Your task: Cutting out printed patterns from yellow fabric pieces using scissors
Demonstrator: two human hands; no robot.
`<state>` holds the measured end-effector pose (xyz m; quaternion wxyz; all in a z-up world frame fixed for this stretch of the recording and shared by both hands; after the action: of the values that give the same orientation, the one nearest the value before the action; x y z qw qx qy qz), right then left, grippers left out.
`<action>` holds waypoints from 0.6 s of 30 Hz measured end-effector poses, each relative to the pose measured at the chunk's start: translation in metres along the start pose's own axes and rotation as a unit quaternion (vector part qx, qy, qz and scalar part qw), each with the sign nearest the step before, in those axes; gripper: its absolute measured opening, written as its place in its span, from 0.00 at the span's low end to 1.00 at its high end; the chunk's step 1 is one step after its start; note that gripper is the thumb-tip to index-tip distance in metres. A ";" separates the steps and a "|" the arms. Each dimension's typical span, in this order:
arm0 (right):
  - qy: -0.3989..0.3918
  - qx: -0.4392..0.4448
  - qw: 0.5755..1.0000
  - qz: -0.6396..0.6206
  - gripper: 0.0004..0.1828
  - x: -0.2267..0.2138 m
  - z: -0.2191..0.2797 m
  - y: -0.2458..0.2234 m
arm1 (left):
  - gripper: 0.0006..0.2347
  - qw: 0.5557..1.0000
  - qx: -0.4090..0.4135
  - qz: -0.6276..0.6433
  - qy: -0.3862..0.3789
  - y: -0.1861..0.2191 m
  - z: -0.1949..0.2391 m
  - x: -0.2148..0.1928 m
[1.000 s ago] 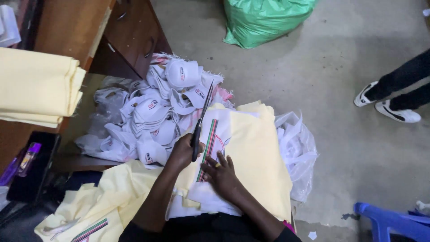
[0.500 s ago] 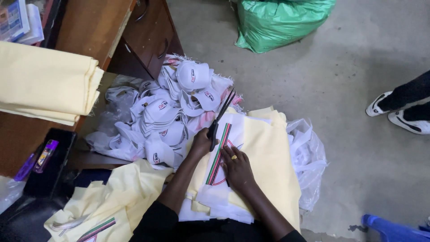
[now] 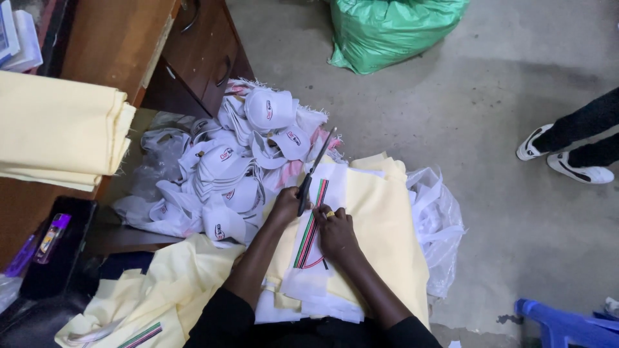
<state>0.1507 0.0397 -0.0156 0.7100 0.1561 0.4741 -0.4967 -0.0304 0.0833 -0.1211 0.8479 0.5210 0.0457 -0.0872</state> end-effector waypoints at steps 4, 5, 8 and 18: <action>-0.002 0.000 1.000 0.021 0.24 0.036 -0.023 0.012 | 0.11 0.949 0.016 0.308 -0.070 0.048 0.028 0.018; 0.025 -0.006 1.000 0.007 0.21 0.040 -0.025 0.015 | 0.11 0.942 0.035 0.320 -0.094 0.078 0.044 0.017; 0.066 -0.018 0.998 -0.003 0.19 0.017 -0.009 0.007 | 0.12 0.927 0.133 0.341 -0.080 0.144 0.080 -0.004; 0.097 -0.047 0.993 -0.047 0.30 0.004 0.006 -0.001 | 0.11 0.874 0.249 0.418 0.004 0.146 0.105 -0.035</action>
<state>0.1532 0.0326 -0.0158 0.6428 0.1476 0.5704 -0.4896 -0.0372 0.0580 0.0604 0.6473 0.6856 -0.1961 0.2694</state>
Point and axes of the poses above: each hand's wrist, its own z-axis away from the middle knuckle, its own x-axis out of the palm, y = z × x, the point moved 3 cm from there along -z, towards the middle knuckle, and after that the axes turned 10 degrees about -y, right-handed, at the moved point
